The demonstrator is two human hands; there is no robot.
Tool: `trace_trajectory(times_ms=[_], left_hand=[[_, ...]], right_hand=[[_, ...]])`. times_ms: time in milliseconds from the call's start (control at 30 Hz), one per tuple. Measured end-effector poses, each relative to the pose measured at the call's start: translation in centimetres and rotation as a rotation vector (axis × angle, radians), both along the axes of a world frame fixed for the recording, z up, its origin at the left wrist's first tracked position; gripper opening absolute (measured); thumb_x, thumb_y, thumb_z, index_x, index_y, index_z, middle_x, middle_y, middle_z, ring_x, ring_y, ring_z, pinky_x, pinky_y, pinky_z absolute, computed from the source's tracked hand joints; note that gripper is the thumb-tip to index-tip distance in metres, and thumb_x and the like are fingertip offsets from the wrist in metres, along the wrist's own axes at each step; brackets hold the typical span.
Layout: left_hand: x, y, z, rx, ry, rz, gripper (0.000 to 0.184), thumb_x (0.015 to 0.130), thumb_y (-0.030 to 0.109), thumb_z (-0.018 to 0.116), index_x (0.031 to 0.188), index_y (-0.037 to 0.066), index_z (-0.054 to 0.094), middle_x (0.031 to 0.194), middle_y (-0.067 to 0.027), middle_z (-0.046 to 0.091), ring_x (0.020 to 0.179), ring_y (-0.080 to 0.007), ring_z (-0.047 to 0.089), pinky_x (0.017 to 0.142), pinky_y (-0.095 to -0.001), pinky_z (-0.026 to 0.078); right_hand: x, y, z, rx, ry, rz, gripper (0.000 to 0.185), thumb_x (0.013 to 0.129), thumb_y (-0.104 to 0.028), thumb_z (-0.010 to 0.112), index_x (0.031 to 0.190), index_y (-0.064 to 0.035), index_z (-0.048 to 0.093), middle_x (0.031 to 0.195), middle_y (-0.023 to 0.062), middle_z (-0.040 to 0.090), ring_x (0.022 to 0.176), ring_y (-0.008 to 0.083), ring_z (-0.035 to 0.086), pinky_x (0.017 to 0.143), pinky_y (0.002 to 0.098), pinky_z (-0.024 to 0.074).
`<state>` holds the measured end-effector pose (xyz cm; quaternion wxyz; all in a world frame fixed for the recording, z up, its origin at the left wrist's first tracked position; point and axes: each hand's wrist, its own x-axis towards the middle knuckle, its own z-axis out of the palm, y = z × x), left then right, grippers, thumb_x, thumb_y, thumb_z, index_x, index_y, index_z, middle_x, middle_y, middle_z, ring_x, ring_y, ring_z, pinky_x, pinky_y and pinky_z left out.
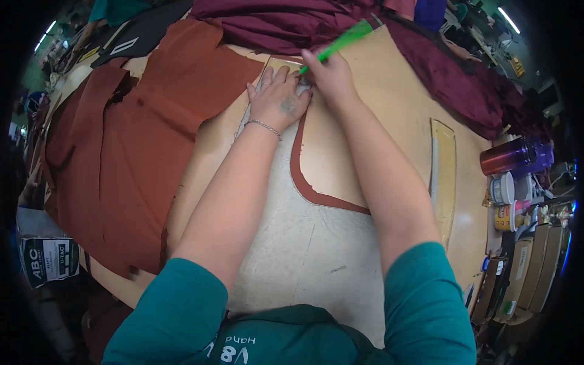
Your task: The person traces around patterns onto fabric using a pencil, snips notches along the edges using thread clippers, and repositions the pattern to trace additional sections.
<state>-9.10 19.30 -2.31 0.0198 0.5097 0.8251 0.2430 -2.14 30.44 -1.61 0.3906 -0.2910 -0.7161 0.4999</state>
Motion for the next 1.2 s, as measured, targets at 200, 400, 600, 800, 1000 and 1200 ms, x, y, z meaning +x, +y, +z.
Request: trace_trajectory(times_ms=[200,400,600,800,1000,1200], left_hand=[[-0.3,0.2,-0.3,-0.018,-0.016,0.014,0.050,0.082,0.039,0.043,0.126,0.014,0.042,0.138,-0.0057,0.031,0.131,-0.0279,0.020,0.102,-0.0585,0.014],[0.0,0.1,-0.1,-0.049,0.007,0.030,0.046,0.084,0.034,0.040,0.127,0.017,0.042,0.140,-0.0038,0.029,0.132,-0.0261,0.018,0.100,-0.0632,0.011],[0.1,0.0,0.2,-0.070,-0.021,0.054,0.043,0.086,0.029,0.036,0.127,0.019,0.042,0.140,-0.0014,0.029,0.132,-0.0255,0.018,0.099,-0.0648,0.008],[0.0,0.0,-0.1,0.011,-0.081,0.032,0.038,0.087,0.026,0.038,0.121,0.015,0.047,0.138,-0.0054,0.030,0.132,-0.0282,0.014,0.099,-0.0649,0.003],[0.1,-0.1,0.0,0.017,-0.070,0.040,0.038,0.087,0.026,0.037,0.121,0.015,0.048,0.137,-0.0053,0.031,0.132,-0.0282,0.014,0.099,-0.0649,0.002],[-0.1,0.0,0.1,-0.054,-0.048,0.049,0.042,0.086,0.030,0.036,0.126,0.020,0.042,0.140,-0.0027,0.028,0.132,-0.0270,0.016,0.099,-0.0651,0.006]], right_hand=[[-7.6,2.4,-0.3,-0.205,0.166,-0.023,0.027,0.086,-0.028,0.055,0.086,-0.0004,0.056,0.070,0.0062,0.060,0.061,0.0124,0.055,0.058,0.0267,0.0457],[-6.3,4.2,-0.5,-0.348,0.182,0.063,0.031,0.090,-0.037,0.045,0.087,-0.0099,0.059,0.066,-0.0036,0.047,0.057,0.0077,0.041,0.052,0.0231,0.0358],[-6.2,2.7,1.2,-0.448,0.350,0.024,0.036,0.090,-0.042,0.043,0.088,-0.0093,0.060,0.062,-0.0056,0.043,0.054,0.0068,0.037,0.050,0.0214,0.0320],[-5.7,4.2,0.4,-0.368,0.255,0.155,0.032,0.087,-0.039,0.051,0.093,-0.0090,0.060,0.073,-0.0019,0.050,0.054,0.0086,0.041,0.051,0.0212,0.0338],[-6.6,1.6,1.1,-0.332,0.252,0.083,0.029,0.085,-0.034,0.058,0.102,-0.0098,0.060,0.082,-0.0008,0.055,0.061,0.0098,0.050,0.058,0.0194,0.0389],[-7.0,3.5,-0.2,-0.158,0.166,0.083,0.030,0.084,-0.031,0.059,0.102,-0.0070,0.059,0.081,0.0003,0.060,0.064,0.0093,0.055,0.058,0.0182,0.0407]])
